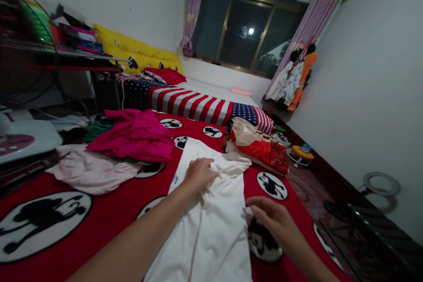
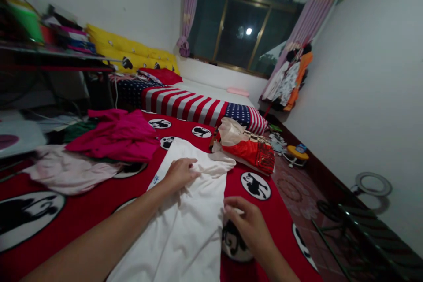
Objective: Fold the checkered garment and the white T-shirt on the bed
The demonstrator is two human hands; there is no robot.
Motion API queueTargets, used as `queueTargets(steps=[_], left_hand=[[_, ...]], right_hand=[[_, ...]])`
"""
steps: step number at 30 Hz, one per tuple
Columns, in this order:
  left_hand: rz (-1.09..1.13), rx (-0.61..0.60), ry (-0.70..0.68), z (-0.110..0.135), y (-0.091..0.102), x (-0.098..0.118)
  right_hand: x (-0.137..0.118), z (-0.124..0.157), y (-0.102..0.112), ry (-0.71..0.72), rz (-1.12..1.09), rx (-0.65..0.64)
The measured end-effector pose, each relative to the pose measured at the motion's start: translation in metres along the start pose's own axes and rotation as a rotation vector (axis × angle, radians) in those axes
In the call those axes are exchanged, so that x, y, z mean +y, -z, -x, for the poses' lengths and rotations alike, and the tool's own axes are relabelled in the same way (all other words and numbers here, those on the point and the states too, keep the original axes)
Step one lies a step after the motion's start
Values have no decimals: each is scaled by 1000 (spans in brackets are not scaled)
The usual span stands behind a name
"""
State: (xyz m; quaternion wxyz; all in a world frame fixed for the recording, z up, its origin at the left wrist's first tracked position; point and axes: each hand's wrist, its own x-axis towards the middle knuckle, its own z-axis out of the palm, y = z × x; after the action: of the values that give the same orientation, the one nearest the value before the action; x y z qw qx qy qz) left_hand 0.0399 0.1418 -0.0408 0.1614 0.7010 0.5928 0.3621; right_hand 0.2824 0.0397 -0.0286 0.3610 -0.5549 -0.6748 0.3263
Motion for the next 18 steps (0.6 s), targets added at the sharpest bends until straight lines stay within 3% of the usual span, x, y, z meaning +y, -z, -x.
queueTargets(steps=[3,6,11,18], left_hand=[[-69,-60,-160,7,2,10],[-131,-100,-302,11,3,18],[-188,-190,-413,13,7,24],[-252,-308,-508,9,9,22]], right_hand=[[4,-66,16,-25,-28,266],[10,-121,18,-94,14,384],[15,-172,12,-132,153,330],[8,-195,18,-209,192,245]])
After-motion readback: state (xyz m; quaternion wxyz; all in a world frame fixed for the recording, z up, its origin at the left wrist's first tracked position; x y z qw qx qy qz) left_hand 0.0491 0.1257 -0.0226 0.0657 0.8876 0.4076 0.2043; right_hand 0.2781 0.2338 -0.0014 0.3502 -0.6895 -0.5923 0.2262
